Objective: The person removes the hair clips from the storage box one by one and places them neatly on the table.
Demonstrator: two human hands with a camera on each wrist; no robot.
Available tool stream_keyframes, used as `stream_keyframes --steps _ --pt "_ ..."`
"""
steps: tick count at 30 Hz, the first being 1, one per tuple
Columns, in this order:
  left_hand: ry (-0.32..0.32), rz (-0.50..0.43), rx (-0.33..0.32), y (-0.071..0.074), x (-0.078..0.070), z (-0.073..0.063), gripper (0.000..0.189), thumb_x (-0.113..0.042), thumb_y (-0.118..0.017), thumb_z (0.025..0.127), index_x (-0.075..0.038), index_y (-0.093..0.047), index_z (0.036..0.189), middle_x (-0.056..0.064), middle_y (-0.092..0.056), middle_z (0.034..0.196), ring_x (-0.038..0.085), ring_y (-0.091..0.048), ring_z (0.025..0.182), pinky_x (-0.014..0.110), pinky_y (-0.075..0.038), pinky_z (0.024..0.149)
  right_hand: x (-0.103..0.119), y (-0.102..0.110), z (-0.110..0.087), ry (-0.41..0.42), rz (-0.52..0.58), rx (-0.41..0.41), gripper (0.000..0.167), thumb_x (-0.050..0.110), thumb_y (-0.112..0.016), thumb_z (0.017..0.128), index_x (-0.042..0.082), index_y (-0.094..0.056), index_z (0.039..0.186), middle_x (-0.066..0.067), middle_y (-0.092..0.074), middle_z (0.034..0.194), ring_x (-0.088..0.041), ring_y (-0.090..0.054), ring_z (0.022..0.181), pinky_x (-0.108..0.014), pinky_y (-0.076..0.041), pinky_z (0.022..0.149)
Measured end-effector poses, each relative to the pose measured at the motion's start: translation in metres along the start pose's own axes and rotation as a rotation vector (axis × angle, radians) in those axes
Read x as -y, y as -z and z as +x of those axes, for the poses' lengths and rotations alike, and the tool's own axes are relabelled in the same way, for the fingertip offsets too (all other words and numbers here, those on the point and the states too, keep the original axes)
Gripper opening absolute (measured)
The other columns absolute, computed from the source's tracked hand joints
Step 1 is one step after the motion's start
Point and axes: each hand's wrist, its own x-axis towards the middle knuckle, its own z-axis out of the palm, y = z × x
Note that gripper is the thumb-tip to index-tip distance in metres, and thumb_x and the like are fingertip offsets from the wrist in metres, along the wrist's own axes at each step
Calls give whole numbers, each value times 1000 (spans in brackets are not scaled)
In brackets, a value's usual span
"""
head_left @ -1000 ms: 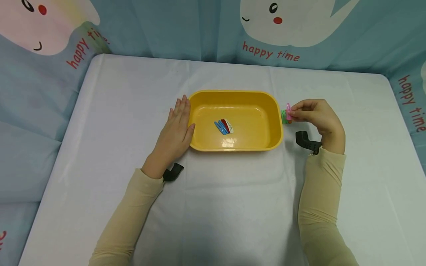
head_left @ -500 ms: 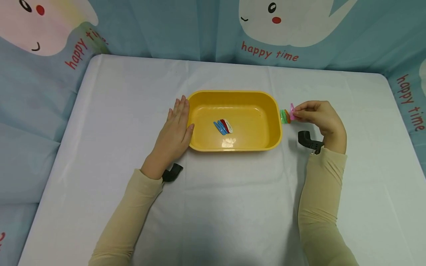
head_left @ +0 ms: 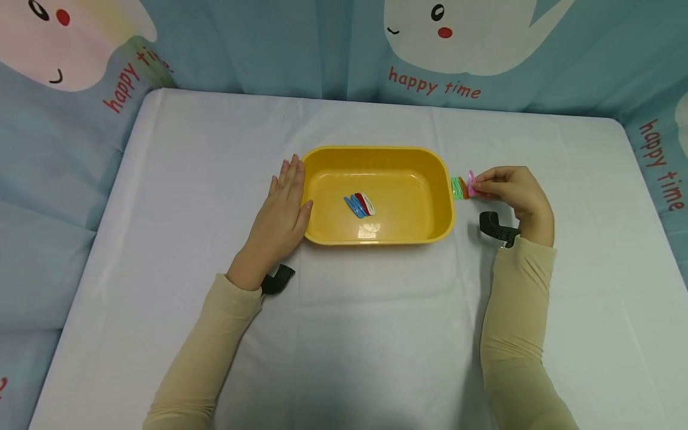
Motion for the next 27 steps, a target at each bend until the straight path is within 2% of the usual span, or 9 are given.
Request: stream_keyframes --steps 4,9,15,22,27 --pt "2 -2 2 1 0 0 61 -22 -34 101 6 -7 148 17 -2 156 30 -2 144 43 -3 114 -2 -1 2 -7 -52 -7 6 12 -68 87 10 -72 86 13 -65 72 -5 -60 65 -17 -52 65" --pt "9 -10 10 2 -1 -1 61 -22 -34 101 6 -8 148 17 -2 156 28 1 144 44 -2 114 -3 -2 4 -11 -112 -8 18 13 -67 88 -3 -69 98 14 -64 71 -4 -59 66 -17 -52 66" --pt "8 -10 8 2 -1 0 61 -22 -34 101 6 -7 148 16 -2 156 28 0 144 44 -2 114 -4 -4 5 -10 -142 -17 26 14 -67 88 -9 -67 102 14 -64 72 -4 -60 66 -16 -51 64" --pt "7 -13 5 0 0 -1 61 -22 -34 102 5 -6 148 16 -2 156 28 -1 144 44 -2 114 -5 -6 6 -24 -176 -51 28 19 -69 87 -5 -70 99 13 -63 70 -6 -57 65 -16 -50 63" --pt "5 -6 5 0 0 -1 61 -22 -34 102 5 -6 149 16 -1 157 28 -1 144 44 -3 114 -4 -7 7 -32 -203 -56 35 23 -69 87 -8 -68 103 12 -63 70 -7 -57 66 -17 -50 63"
